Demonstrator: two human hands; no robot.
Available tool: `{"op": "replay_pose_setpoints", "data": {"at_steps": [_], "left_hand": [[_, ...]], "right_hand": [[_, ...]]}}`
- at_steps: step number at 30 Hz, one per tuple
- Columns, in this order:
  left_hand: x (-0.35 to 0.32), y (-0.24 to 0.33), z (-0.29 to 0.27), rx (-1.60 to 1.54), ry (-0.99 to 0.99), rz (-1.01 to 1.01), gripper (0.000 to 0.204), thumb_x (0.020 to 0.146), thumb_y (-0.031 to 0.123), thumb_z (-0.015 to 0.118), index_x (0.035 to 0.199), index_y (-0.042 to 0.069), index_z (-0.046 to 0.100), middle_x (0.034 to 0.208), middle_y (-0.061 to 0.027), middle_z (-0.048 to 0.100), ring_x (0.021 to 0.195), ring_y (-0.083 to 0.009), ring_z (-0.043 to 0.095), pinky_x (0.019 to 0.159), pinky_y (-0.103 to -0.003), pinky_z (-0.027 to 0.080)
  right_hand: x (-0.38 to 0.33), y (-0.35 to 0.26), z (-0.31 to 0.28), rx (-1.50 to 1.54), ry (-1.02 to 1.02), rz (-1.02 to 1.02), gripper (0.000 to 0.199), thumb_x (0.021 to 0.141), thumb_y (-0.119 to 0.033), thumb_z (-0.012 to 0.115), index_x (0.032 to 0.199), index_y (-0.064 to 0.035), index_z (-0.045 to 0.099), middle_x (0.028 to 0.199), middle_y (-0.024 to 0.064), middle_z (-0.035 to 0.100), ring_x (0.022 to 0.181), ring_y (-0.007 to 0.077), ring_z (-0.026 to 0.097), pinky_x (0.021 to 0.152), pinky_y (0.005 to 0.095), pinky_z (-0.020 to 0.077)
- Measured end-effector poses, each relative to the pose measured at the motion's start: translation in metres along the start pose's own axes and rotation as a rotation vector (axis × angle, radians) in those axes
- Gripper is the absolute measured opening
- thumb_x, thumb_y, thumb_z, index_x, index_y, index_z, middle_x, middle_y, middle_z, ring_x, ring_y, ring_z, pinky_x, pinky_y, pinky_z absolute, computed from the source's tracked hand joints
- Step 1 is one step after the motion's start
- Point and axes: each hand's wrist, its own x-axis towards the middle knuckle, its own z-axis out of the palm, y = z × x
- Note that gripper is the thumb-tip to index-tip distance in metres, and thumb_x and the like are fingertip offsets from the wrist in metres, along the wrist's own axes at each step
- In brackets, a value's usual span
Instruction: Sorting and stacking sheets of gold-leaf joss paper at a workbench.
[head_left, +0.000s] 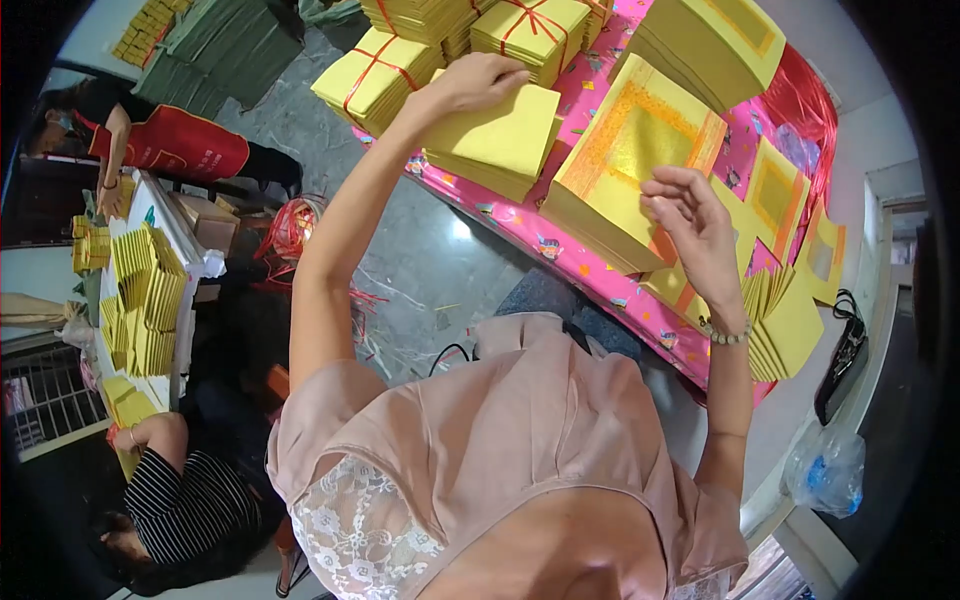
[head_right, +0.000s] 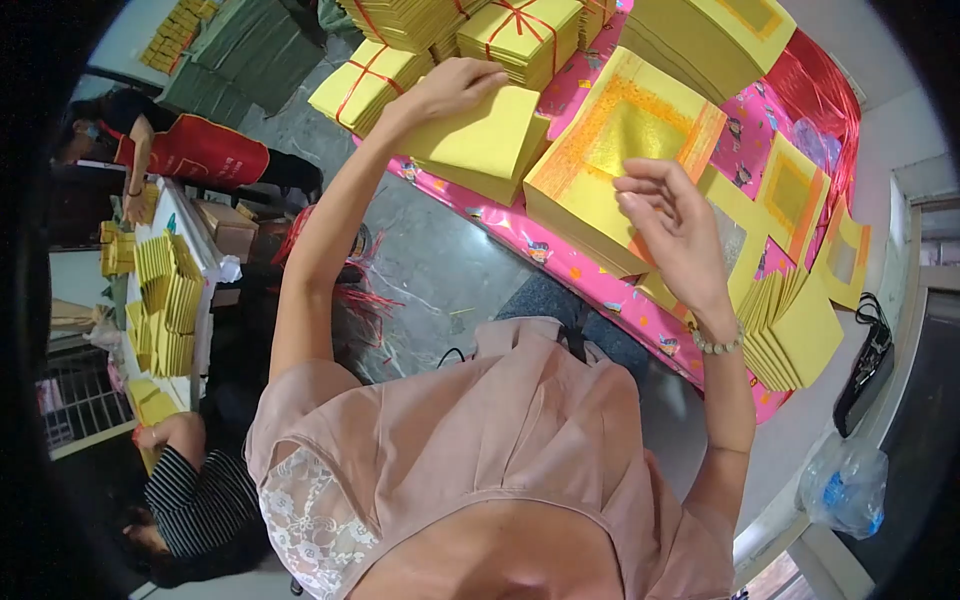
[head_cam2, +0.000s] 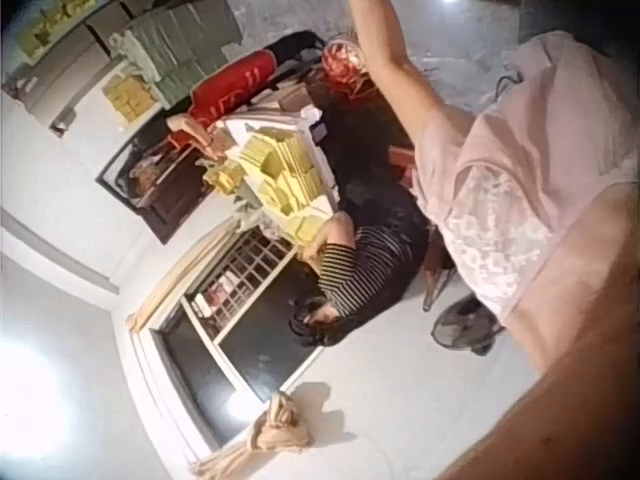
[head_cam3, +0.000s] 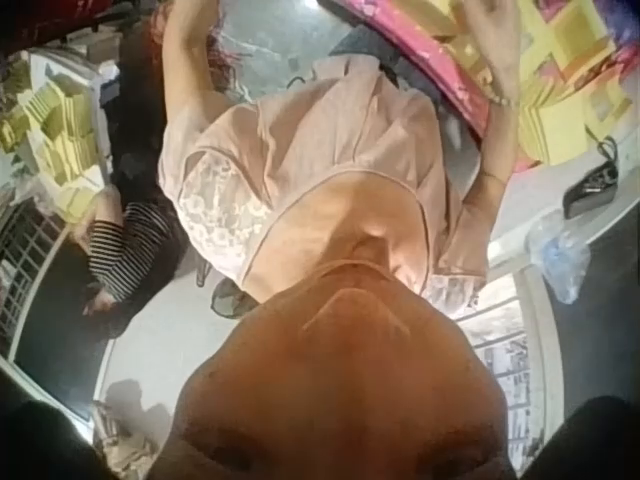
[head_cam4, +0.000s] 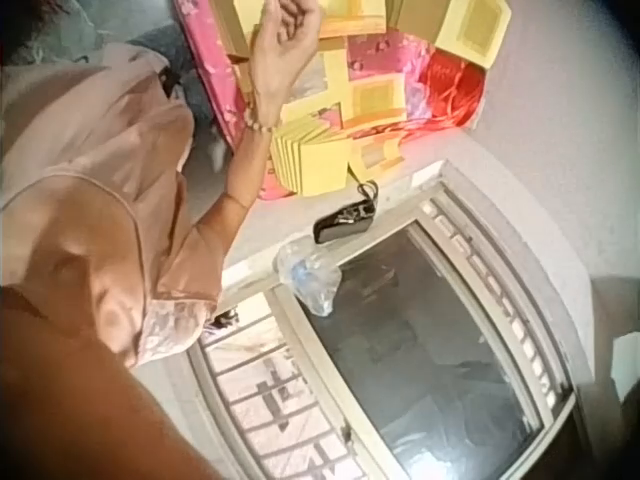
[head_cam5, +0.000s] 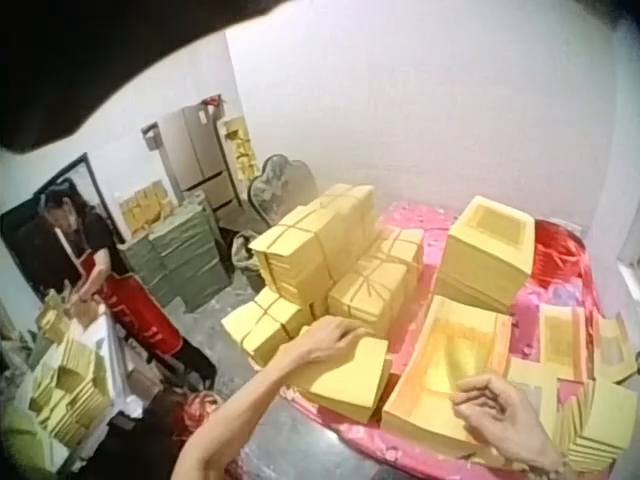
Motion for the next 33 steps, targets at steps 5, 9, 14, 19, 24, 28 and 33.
{"op": "replay_pose_setpoints", "data": {"at_steps": [5,9,14,19,24,28,33], "left_hand": [[0.01,-0.013,0.027,0.016,0.0,0.027,0.036,0.094,0.035,0.046,0.096,0.005,0.064,0.086,-0.019,0.065,0.083,-0.0391,0.061,0.076,-0.047,0.047],[0.016,-0.023,0.039,0.044,-0.048,0.023,0.036,0.095,0.034,0.048,0.1,0.003,0.065,0.088,-0.0215,0.065,0.085,-0.0383,0.061,0.076,-0.045,0.048],[0.01,-0.028,0.052,0.097,-0.114,0.003,0.033,0.094,0.033,0.048,0.103,0.006,0.065,0.085,-0.0202,0.065,0.08,-0.0386,0.061,0.073,-0.047,0.049],[0.006,-0.027,0.059,0.092,-0.036,0.106,0.029,0.093,0.031,0.049,0.096,0.006,0.064,0.077,-0.0186,0.064,0.072,-0.0378,0.061,0.067,-0.048,0.047],[0.002,-0.03,0.068,0.123,0.01,0.159,0.026,0.091,0.029,0.051,0.089,0.004,0.06,0.07,-0.0177,0.061,0.066,-0.0367,0.059,0.061,-0.048,0.045],[-0.001,-0.033,0.075,0.177,0.173,0.243,0.027,0.089,0.033,0.056,0.089,0.006,0.06,0.068,-0.013,0.059,0.067,-0.033,0.059,0.064,-0.044,0.045],[-0.003,-0.021,0.067,0.353,0.493,0.387,0.028,0.08,0.037,0.064,0.079,0.008,0.06,0.07,-0.0086,0.061,0.073,-0.0271,0.063,0.063,-0.043,0.045]], "right_hand": [[-0.008,0.012,-0.013,-0.142,0.121,-0.048,0.026,0.092,-0.01,0.059,0.115,0.0017,0.055,0.105,0.0082,0.062,0.094,0.0108,0.058,0.083,0.0246,0.0478],[-0.009,0.018,-0.013,-0.176,0.14,-0.051,0.025,0.092,-0.011,0.059,0.113,0.0014,0.056,0.104,0.0079,0.062,0.093,0.0109,0.059,0.083,0.0249,0.0479],[-0.01,0.024,-0.01,-0.215,0.166,-0.08,0.021,0.092,-0.01,0.059,0.111,0.0013,0.058,0.098,0.0065,0.062,0.086,0.0098,0.059,0.078,0.0245,0.0483],[-0.014,0.026,-0.011,-0.245,0.162,-0.016,0.019,0.092,-0.008,0.059,0.108,0.001,0.061,0.092,0.0038,0.06,0.076,0.0068,0.055,0.066,0.0216,0.0458],[-0.013,0.025,-0.01,-0.295,0.161,-0.043,0.017,0.091,-0.007,0.059,0.106,0.0004,0.063,0.09,0.0024,0.059,0.072,0.0053,0.054,0.06,0.0198,0.044],[-0.011,0.026,-0.009,-0.28,0.171,-0.03,0.016,0.091,-0.006,0.059,0.106,0.0007,0.063,0.087,0.0017,0.059,0.069,0.0047,0.053,0.059,0.0198,0.0439],[-0.012,0.022,-0.008,-0.263,0.159,-0.019,0.016,0.091,-0.006,0.059,0.105,0.0005,0.063,0.084,0.0003,0.059,0.069,0.0047,0.053,0.059,0.0199,0.0444]]}}
